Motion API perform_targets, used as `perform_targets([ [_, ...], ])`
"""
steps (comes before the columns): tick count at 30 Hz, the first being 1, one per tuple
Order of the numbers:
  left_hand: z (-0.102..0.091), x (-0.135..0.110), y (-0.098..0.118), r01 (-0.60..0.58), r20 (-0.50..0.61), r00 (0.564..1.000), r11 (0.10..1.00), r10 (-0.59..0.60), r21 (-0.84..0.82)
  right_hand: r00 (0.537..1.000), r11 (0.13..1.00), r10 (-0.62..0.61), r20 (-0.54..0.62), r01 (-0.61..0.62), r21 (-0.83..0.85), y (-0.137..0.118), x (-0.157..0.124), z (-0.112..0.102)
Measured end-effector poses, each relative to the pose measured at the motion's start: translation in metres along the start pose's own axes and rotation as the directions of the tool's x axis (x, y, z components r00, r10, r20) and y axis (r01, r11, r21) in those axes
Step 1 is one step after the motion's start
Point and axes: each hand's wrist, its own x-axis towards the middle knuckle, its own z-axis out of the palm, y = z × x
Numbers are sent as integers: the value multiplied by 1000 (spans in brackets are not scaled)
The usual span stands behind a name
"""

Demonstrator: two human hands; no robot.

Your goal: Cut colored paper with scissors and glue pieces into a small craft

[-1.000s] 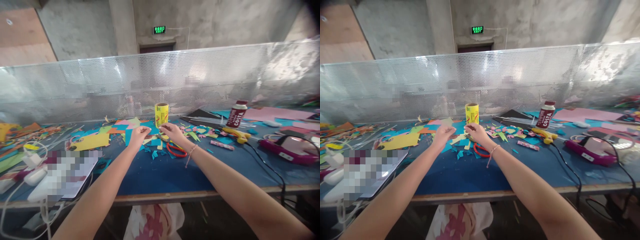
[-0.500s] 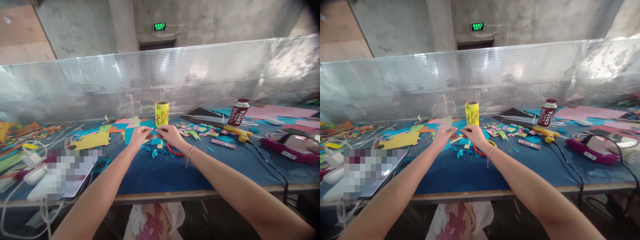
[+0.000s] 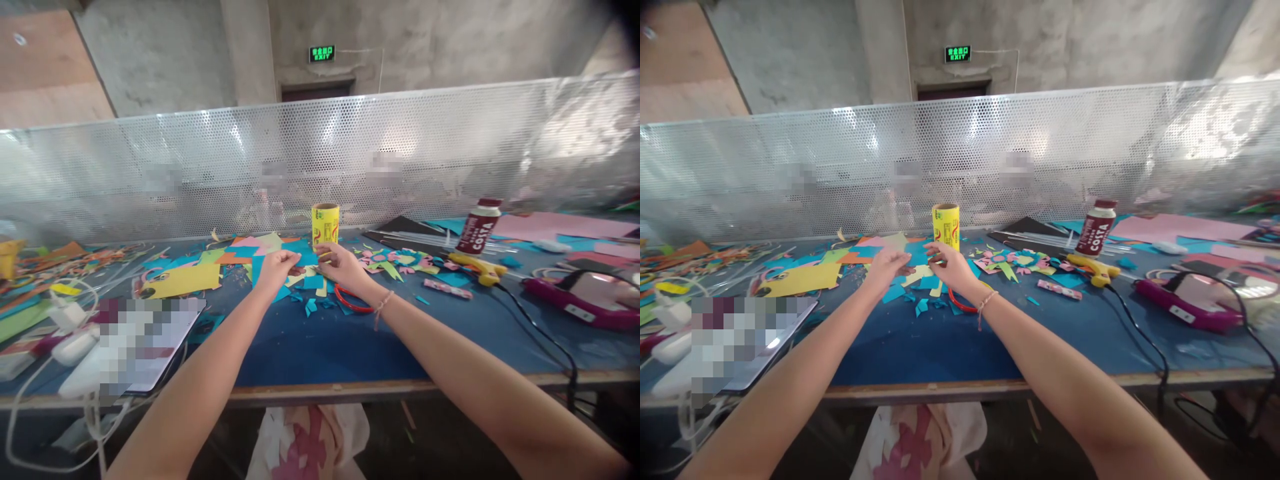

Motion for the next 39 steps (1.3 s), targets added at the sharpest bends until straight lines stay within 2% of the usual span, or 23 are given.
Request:
perform_targets([
  [4,2,-2,0,6,-2,1000,999,-6,-50,997,996,15,71,-21,85,-5,-3,2],
  [9,4,-5,-1,63,44,997,991,-59,-114,997,991,60,42,-64,113,2,0,5],
  [17,6,-7,0,30,100,994,999,-34,39,989,979,126,77,-136,155,2,0,4],
  [22,6,-7,-3,-73,156,987,983,47,166,986,993,115,123,-117,6,-1,-2,6],
  [26,6,-8,-2,-81,193,980,977,43,196,975,985,63,212,-26,-172,-1,-4,4],
  [28,6,-8,0,-61,201,979,981,24,184,969,985,35,246,8,-170,-3,-4,3],
  [31,6,-9,2,-31,200,980,988,1,149,963,991,56,265,-22,-129,-5,-3,1],
  [33,5,-8,1,4,210,977,993,-29,119,961,985,69,269,-22,-174,-8,-4,1],
  [36,4,-6,-3,75,196,977,996,-83,50,971,941,-61,230,133,-312,-10,-5,-1],
  [39,3,-4,-6,141,155,978,990,-138,-10,955,901,-223,195,278,-333,-9,-6,-3],
])
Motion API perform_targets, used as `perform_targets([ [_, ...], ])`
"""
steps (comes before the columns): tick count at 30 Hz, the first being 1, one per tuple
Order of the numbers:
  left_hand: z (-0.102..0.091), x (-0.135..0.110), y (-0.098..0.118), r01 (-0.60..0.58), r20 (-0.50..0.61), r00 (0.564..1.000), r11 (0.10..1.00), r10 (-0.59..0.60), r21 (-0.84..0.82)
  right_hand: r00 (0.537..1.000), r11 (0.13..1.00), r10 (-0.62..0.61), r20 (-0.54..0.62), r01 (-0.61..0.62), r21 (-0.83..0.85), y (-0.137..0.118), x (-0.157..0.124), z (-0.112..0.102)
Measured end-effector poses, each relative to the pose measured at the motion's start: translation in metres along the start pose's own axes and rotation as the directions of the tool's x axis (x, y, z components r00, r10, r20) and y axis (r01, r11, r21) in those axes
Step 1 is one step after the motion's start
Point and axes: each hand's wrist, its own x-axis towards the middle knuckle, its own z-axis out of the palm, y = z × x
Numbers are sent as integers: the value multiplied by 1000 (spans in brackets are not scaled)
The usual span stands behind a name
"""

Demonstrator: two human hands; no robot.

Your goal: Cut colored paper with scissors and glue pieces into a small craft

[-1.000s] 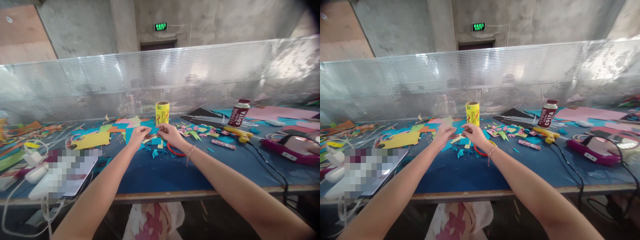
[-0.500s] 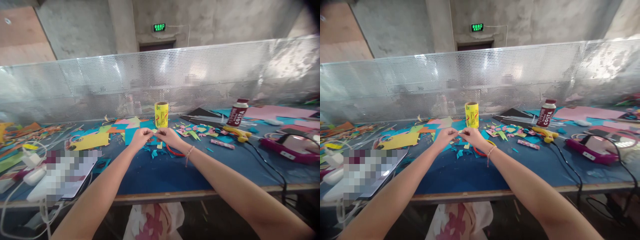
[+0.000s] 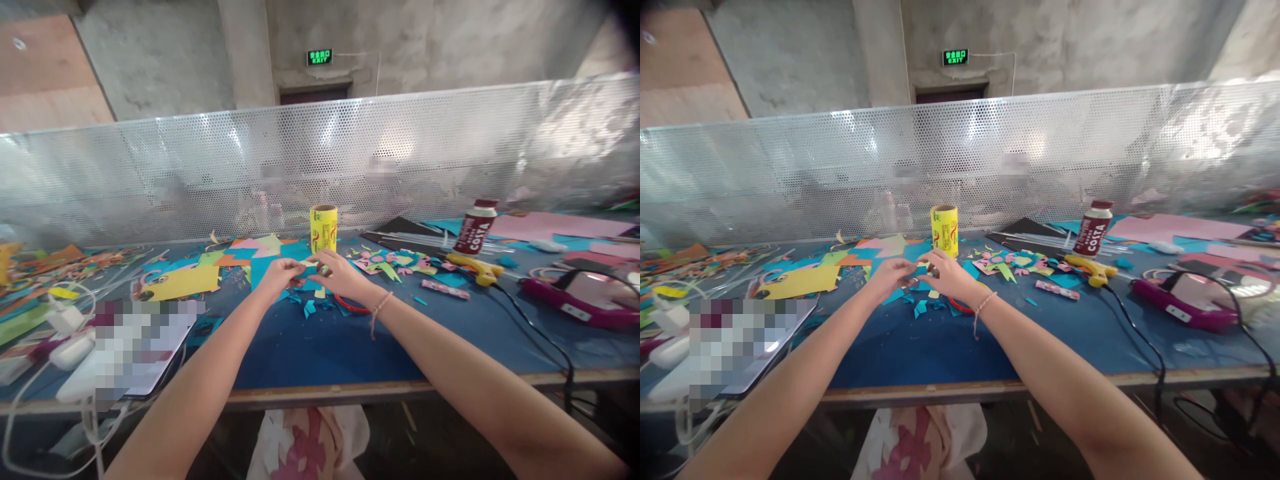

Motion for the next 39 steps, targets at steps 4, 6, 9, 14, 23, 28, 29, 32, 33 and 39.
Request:
perform_targets([
  [4,1,0,1,26,-5,1000,1000,-26,-6,999,999,-38,8,38,-1,4,0,1],
  [6,1,-1,2,23,-11,1000,1000,-23,3,1000,999,-26,3,26,-26,5,1,2],
  [9,2,0,2,24,-12,1000,1000,-24,7,1000,1000,30,6,-30,-6,6,2,4],
  [14,0,3,-2,-25,-32,999,997,27,76,986,981,159,49,-163,105,6,3,7],
  [23,0,1,1,-91,-23,995,977,97,191,971,948,212,109,-231,217,8,3,8],
  [28,-1,4,-2,-69,-20,997,986,72,153,975,965,192,112,-208,158,5,3,7],
  [29,-1,4,-2,-66,-19,997,987,70,145,978,970,181,106,-195,145,3,3,6],
  [32,0,3,-2,-95,5,995,984,95,153,980,974,177,93,-188,124,1,4,6],
  [33,1,2,-2,-114,15,993,979,113,168,979,975,183,88,-192,114,1,4,6],
  [39,6,-4,1,-186,45,983,960,181,207,981,980,194,0,-194,48,10,3,11],
])
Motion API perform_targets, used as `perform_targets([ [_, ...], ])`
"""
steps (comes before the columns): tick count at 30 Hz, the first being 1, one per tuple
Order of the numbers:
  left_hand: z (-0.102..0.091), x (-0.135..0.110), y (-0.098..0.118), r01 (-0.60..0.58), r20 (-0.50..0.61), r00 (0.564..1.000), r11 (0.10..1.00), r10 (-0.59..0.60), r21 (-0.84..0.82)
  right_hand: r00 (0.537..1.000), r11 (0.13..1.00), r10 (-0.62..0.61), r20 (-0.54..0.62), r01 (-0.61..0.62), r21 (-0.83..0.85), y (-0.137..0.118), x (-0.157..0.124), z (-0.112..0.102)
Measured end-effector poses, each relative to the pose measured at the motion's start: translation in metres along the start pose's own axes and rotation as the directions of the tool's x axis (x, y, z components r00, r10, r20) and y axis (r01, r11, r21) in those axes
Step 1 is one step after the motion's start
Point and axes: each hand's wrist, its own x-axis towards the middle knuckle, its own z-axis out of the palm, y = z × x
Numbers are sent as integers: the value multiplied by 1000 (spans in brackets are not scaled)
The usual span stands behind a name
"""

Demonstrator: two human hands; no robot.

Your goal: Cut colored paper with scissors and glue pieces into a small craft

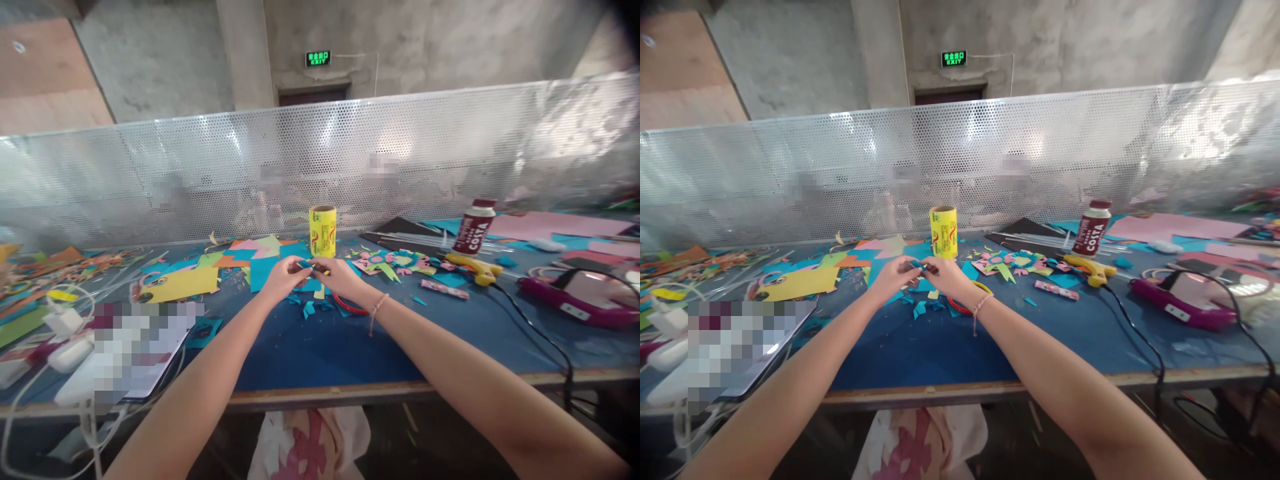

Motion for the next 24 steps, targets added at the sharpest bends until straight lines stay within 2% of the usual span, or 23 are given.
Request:
perform_targets([
  [4,-1,0,1,0,0,1000,1000,0,7,999,998,34,17,-35,44,6,0,3],
  [7,-2,2,-2,7,-41,999,1000,-7,4,995,982,98,27,-101,160,9,1,4],
  [11,-2,6,-8,54,-105,993,996,-62,-71,977,905,197,85,-214,368,7,2,4],
  [15,-4,9,-11,69,-109,990,980,-90,-186,954,838,269,131,-299,456,5,3,4],
  [21,-4,6,-8,86,-80,991,974,-105,-210,951,831,301,77,-301,469,6,4,4],
  [24,-3,5,-6,106,-72,989,958,-129,-265,945,777,316,88,-311,547,5,4,4],
])
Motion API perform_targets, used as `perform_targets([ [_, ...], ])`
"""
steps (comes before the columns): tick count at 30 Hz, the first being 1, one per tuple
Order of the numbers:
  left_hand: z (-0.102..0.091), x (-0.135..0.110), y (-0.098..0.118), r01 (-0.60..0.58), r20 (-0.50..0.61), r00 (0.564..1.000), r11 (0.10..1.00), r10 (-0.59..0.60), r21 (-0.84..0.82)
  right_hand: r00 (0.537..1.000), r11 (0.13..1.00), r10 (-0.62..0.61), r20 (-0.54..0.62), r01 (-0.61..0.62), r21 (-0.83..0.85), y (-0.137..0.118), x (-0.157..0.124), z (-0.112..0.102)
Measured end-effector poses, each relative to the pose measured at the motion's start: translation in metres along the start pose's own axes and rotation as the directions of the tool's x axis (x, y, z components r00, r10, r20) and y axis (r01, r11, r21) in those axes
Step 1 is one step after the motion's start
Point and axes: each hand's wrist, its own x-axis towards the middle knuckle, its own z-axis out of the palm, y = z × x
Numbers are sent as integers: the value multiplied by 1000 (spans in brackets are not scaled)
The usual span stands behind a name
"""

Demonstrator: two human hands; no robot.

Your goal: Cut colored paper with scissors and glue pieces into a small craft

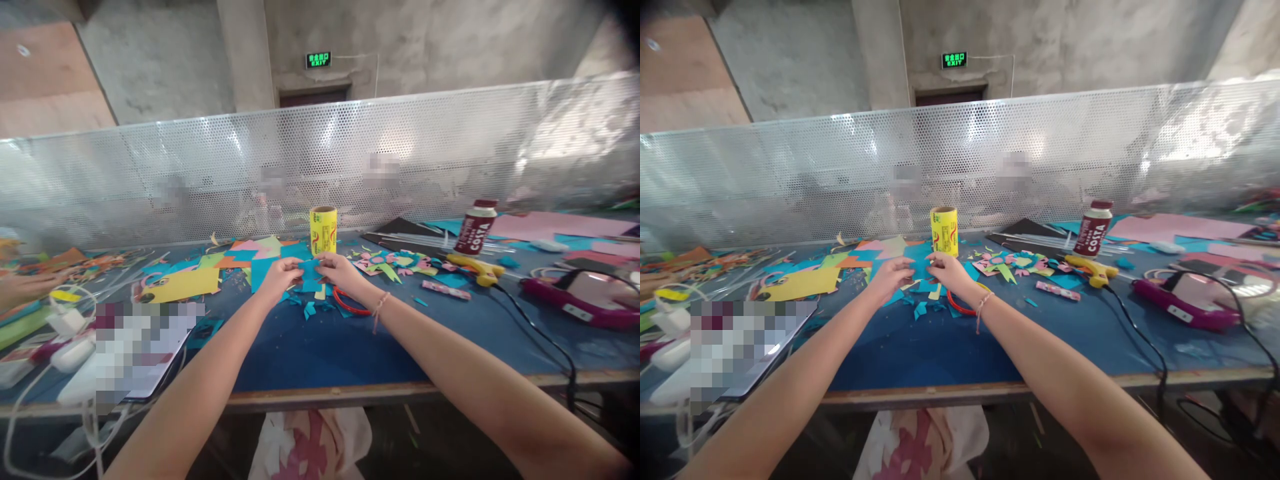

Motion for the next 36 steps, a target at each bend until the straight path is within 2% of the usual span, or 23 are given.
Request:
perform_targets([
  [5,0,-2,3,20,36,999,997,-17,-81,999,988,-17,-37,22,151,-2,-1,2],
  [8,-1,-2,4,9,17,1000,997,-7,-75,999,984,-2,-54,11,175,-3,0,2],
  [12,-2,0,4,-7,12,1000,999,7,-38,1000,981,-7,-12,9,194,-5,-1,1],
  [18,-2,-1,2,-93,-1,996,989,94,111,995,995,-89,-38,87,-46,-4,-2,2],
  [23,-1,-3,2,-95,70,994,962,80,255,982,962,-183,-37,171,-213,-5,-3,0],
  [27,-2,-4,5,-133,105,989,935,104,329,967,930,-254,9,247,-273,-10,-5,-2],
  [30,-2,-4,7,-158,119,985,935,126,318,956,912,-286,57,290,-291,-15,-6,-3],
  [33,-2,-4,8,-121,103,990,962,98,244,951,884,-306,42,300,-358,-18,-8,-2],
  [36,-2,-3,6,-23,65,998,992,15,123,903,771,-421,91,409,-488,-20,-12,-2],
])
